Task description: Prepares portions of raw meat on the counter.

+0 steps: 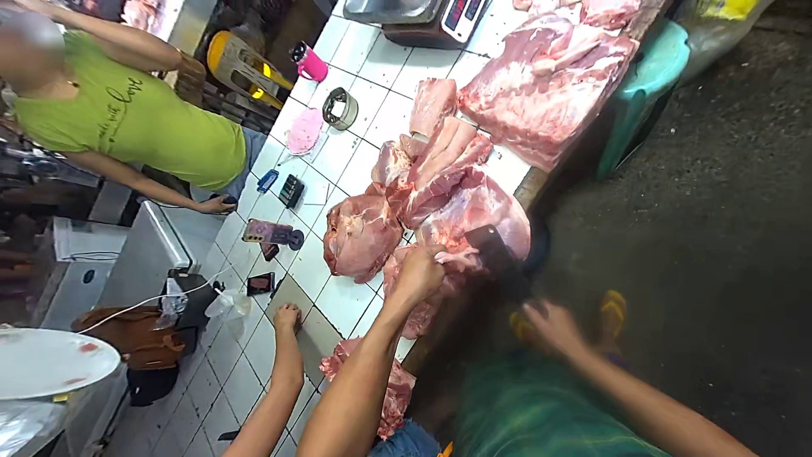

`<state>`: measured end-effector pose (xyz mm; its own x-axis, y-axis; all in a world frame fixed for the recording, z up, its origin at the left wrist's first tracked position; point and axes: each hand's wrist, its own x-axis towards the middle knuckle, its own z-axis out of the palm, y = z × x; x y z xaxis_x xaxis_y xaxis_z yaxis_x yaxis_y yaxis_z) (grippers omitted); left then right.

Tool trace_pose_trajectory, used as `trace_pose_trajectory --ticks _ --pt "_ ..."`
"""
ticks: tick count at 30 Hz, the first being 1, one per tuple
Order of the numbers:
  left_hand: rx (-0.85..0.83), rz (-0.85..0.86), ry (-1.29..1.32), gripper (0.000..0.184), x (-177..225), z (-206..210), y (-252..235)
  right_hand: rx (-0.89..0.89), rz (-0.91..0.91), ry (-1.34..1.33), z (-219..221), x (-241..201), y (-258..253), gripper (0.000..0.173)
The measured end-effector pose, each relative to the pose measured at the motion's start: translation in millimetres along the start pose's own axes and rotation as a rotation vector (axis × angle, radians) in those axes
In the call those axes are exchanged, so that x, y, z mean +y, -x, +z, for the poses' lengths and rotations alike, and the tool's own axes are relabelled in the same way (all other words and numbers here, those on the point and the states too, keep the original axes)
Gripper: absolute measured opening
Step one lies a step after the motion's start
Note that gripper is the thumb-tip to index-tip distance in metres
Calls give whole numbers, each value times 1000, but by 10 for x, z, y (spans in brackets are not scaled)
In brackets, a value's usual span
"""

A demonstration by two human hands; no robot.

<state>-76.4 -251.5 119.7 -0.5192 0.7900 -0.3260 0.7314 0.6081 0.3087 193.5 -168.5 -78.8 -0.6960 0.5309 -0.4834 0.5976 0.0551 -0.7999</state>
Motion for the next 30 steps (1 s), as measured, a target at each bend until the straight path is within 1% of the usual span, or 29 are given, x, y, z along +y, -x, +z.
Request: trace_pose_trajectory --ticks 2,4,5,6,8,10,11,13,15,17,20,22,23,24,26,28,30 --pt "33 45 24 9 -133 46 99 9 -19 -19 -34 -350 -93 53" --pt "67 66 77 8 -205 32 174 35 -82 -24 -59 -762 -379 52" --pt "87 65 109 8 -243 -9 208 47 -105 -12 -32 -867 -504 51" --pt "104 56 151 8 -310 -73 242 49 -120 9 20 -872 -559 52" --pt "116 14 200 10 -628 -239 288 7 -111 99 151 -584 -436 56" --pt "128 -67 277 9 -1016 -367 421 -102 -17 213 139 -180 -88 59" --pt "140 -125 338 9 -1182 -393 485 -128 34 240 102 -56 91 60" --pt "164 -183 460 10 -1421 -341 519 -74 63 225 47 -45 343 57" --pt "171 -161 487 10 -1470 -245 492 31 4 168 -22 -363 362 54" --pt "186 -117 472 11 -1368 -231 521 79 -85 131 -63 -855 121 53" --pt "181 -86 430 9 -1247 -330 573 48 -176 150 34 -1473 -394 52" --pt "189 -54 415 10 -1244 -375 580 37 -213 187 171 -1615 -644 53" --pt "202 -39 410 11 -1277 -374 591 24 -214 216 242 -1556 -679 54" --pt "216 -31 402 11 -1347 -356 616 -3 -198 258 305 -1396 -641 56" --pt "233 -52 401 12 -1621 -258 680 -57 -126 364 342 -918 -370 60" --pt "187 -133 488 11 -1984 -40 769 -123 -30 407 149 -624 -8 61" --pt "101 -273 552 11 -2252 198 872 -136 15 384 10 -507 252 61"
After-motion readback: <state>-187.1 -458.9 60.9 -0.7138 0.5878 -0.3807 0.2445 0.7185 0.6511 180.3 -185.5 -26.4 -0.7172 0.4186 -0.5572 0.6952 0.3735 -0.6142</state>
